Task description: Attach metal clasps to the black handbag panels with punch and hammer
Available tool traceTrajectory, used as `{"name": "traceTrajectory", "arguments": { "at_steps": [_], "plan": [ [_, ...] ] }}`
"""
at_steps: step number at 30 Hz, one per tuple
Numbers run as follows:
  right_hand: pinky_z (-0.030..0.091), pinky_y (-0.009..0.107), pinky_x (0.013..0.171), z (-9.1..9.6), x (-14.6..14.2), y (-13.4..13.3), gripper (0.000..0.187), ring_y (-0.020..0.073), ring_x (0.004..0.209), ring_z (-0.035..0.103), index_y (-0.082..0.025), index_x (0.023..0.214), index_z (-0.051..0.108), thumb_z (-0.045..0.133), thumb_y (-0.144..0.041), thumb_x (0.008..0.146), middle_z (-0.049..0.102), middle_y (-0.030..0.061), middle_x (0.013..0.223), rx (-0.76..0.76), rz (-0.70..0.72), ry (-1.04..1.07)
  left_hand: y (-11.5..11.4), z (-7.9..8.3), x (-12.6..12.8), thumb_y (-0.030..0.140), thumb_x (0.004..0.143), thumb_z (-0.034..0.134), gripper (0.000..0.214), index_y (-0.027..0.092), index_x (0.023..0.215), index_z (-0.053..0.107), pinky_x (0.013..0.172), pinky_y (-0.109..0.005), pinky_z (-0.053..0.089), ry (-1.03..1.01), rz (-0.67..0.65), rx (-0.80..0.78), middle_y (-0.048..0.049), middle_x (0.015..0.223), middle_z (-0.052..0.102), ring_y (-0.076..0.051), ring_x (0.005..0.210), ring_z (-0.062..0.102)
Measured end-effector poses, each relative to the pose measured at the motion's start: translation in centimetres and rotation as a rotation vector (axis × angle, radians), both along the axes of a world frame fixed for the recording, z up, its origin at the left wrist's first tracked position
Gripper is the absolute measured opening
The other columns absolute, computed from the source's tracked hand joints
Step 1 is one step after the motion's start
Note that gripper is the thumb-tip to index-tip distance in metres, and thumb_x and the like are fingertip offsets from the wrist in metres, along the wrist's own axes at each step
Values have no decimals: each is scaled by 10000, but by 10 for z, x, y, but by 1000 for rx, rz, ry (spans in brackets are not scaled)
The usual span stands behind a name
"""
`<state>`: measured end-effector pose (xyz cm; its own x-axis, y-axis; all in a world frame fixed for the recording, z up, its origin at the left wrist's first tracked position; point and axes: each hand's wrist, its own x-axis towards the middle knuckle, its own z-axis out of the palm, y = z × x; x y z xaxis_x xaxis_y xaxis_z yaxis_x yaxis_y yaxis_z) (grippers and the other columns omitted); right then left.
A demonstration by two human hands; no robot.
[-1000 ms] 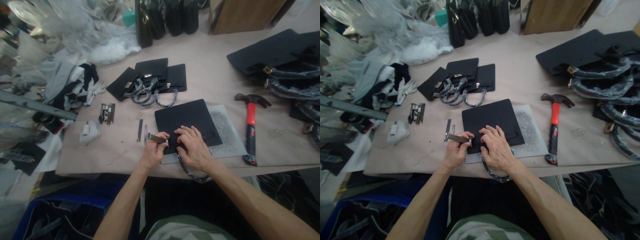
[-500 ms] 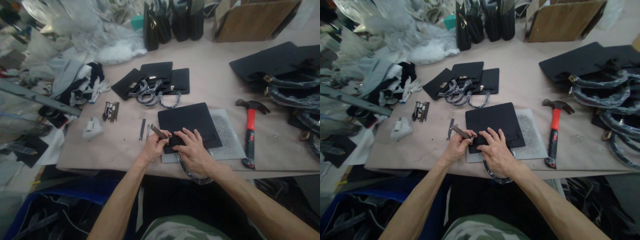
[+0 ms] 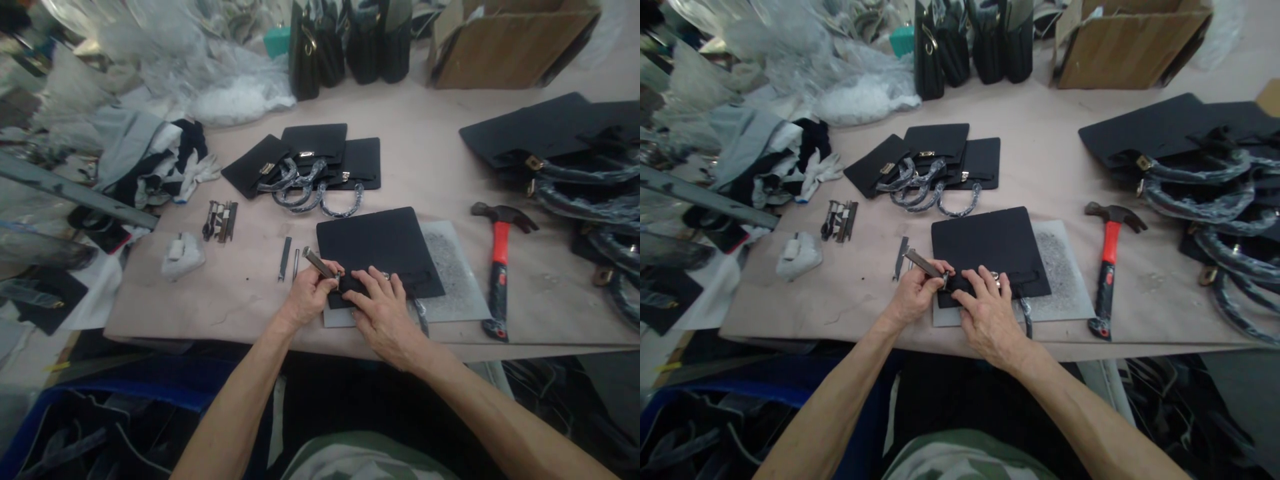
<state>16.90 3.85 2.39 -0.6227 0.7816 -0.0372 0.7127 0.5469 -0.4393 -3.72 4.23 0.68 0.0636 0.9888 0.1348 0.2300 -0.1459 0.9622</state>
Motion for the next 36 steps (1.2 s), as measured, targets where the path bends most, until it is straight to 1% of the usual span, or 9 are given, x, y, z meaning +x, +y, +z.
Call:
{"name": "traceTrajectory", "arguments": {
  "at_steps": [10, 14, 20, 24, 26, 28, 30, 33, 36],
  "plan": [
    [291, 719, 1122, -2, 10, -14, 401, 422, 1460, 329, -273, 1340, 642, 543, -229, 954, 446, 164, 1549, 168, 63, 9, -7, -3, 10, 160, 912, 549, 119, 195, 1022, 578, 911, -352, 558, 91, 57, 99, -83, 1075, 696, -205, 1028, 683],
    [341, 650, 1140, 4, 22, -18, 349, 373, 1446, 366, -231, 1270, 667, 513, -216, 957, 476, 157, 1513, 172, 64, 145, -10, -6, 15, 165, 910, 551, 121, 198, 1025, 572, 898, -344, 562, 161, 95, 167, -82, 1074, 698, -202, 1012, 685],
    [448, 516, 1088, 13, 71, -1, 273, 317, 1274, 542, -174, 1178, 656, 509, -222, 954, 603, 162, 1321, 352, -210, 271, -11, -7, 19, 151, 903, 554, 123, 192, 1018, 567, 909, -360, 559, 213, 108, 247, -85, 1061, 704, -199, 994, 691],
    [486, 521, 926, 10, 126, 31, 381, 393, 1098, 612, -78, 1177, 644, 556, -354, 929, 618, 273, 1217, 428, -543, -31, -11, -7, 21, 153, 898, 551, 134, 196, 1024, 568, 934, -376, 555, 239, 105, 260, -86, 1069, 702, -207, 1016, 689],
    [483, 462, 730, 8, 152, 47, 376, 364, 896, 633, -77, 1045, 664, 591, -416, 898, 645, 272, 1008, 342, -693, -172, -11, -6, 22, 144, 893, 553, 146, 195, 1028, 576, 931, -369, 555, 245, 96, 259, -85, 1064, 697, -204, 1008, 688],
    [382, 357, 545, 6, 173, 63, 248, 233, 610, 536, -167, 801, 639, 661, -410, 840, 576, 116, 695, 142, -814, -86, -10, -6, 23, 132, 885, 553, 164, 197, 1033, 583, 913, -356, 555, 248, 78, 244, -80, 1053, 693, -201, 990, 684],
    [280, 294, 453, 8, 185, 78, 260, 134, 463, 375, -238, 620, 543, 692, -354, 799, 418, -27, 535, -70, -864, 139, -10, -4, 23, 126, 871, 555, 176, 201, 1027, 589, 896, -348, 555, 249, 70, 228, -74, 1042, 690, -199, 967, 681],
    [304, 254, 415, 21, 187, 99, 335, 98, 421, 361, -238, 574, 526, 570, -358, 883, 397, -65, 521, -260, -785, 374, -10, -2, 25, 130, 858, 560, 161, 206, 995, 600, 873, -338, 553, 253, 82, 188, -64, 1004, 690, -199, 927, 677],
    [339, 252, 402, 48, 169, 100, 399, 101, 390, 347, -255, 606, 453, 404, -414, 969, 362, -68, 507, -361, -680, 515, -11, -1, 27, 125, 848, 567, 154, 204, 974, 611, 825, -321, 546, 263, 92, 145, -53, 955, 684, -189, 855, 661]
  ]
}}
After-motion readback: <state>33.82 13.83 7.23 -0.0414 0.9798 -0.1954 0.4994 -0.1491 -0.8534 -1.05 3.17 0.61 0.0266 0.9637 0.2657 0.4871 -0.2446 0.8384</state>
